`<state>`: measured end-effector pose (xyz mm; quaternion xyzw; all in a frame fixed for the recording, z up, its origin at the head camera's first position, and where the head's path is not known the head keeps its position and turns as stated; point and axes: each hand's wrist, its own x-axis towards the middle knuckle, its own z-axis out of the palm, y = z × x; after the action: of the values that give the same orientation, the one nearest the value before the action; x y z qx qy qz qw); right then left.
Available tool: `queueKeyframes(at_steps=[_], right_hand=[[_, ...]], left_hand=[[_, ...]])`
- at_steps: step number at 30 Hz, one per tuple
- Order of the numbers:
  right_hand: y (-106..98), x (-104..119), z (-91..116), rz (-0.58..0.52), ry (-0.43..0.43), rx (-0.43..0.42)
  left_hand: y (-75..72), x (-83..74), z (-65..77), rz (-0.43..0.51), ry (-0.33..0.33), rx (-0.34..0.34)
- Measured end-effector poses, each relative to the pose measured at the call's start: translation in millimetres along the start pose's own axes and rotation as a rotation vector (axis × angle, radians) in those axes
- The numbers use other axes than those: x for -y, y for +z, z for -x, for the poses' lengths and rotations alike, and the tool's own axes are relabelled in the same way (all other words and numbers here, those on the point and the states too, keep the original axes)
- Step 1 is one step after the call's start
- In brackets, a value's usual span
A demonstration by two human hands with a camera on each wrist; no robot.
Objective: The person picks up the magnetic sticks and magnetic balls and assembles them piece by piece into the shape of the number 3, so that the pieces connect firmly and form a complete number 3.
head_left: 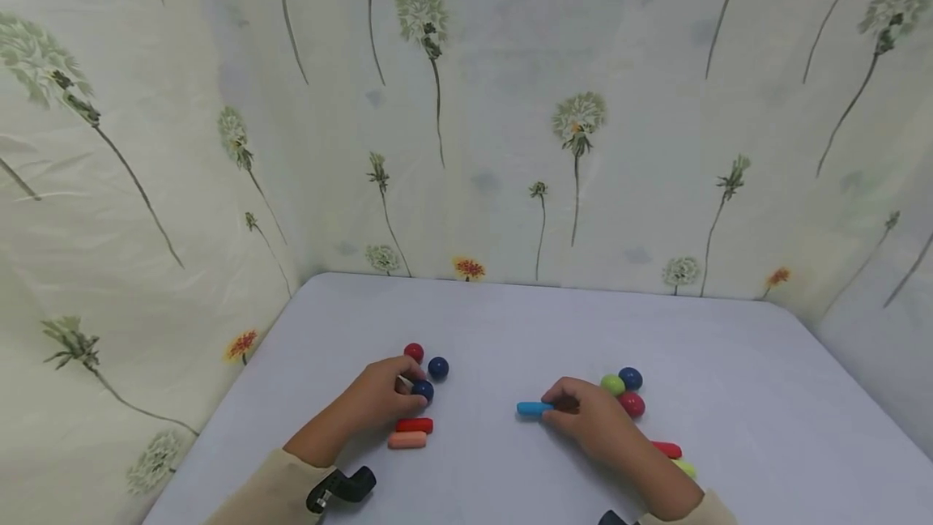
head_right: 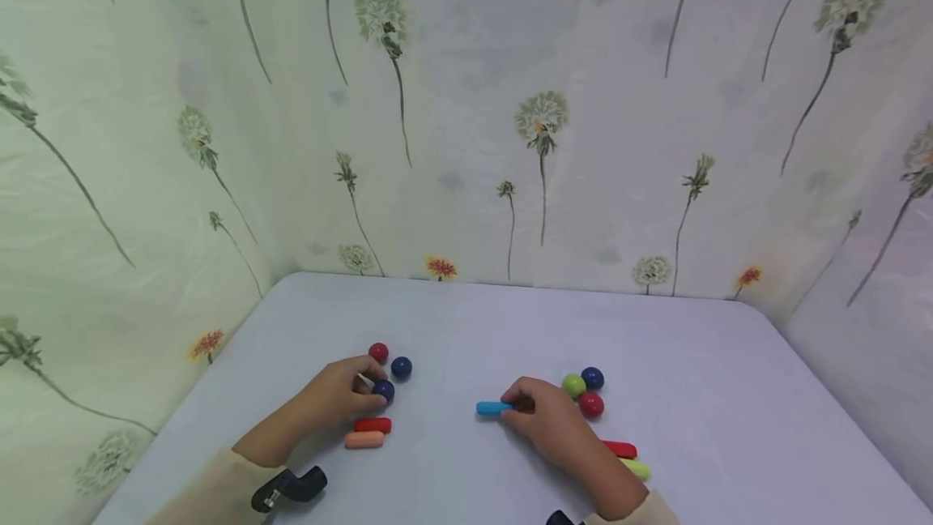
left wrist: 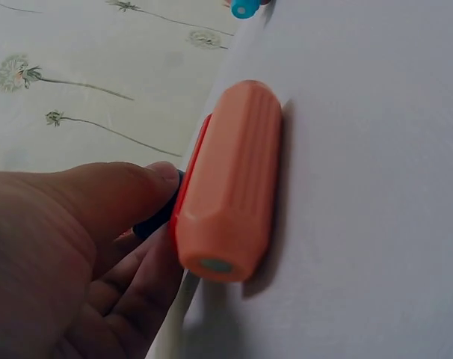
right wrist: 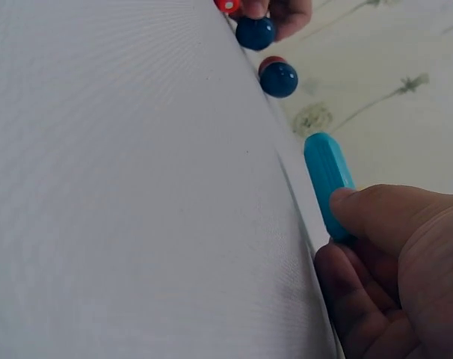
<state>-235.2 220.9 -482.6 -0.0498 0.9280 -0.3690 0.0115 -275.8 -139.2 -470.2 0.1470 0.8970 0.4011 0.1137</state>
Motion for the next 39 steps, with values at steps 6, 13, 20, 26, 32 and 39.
queueKeyframes(at_steps=[6, 13, 20, 26, 32, 39], right_hand=[[0, -1, 3, -0.006, 0.018, -0.002], [1, -1, 5, -0.026, 0.03, 0.008], [-1, 1, 2, -0.026, 0.021, 0.017], [-3, 5, 1, -0.021, 0.015, 0.012], [-4, 5, 3, -0.012, 0.001, 0.012], [0, 3, 1, -0.016, 0.011, 0.016]], left_hand=[[4.7, -2.3, -0.5, -0.021, 0.028, 0.01], [12.0, -6.1, -3.3, -0.016, 0.022, 0.032], [14.6, -13.1, -4.2, -0.03, 0.016, 0.034], [18.3, -20.2, -6.6, -0.063, 0.079, 0.043], [23.8, -25.3, -7.8, -0.058, 0.073, 0.062], [31.2, -32.1, -9.6, -0.046, 0.063, 0.061]])
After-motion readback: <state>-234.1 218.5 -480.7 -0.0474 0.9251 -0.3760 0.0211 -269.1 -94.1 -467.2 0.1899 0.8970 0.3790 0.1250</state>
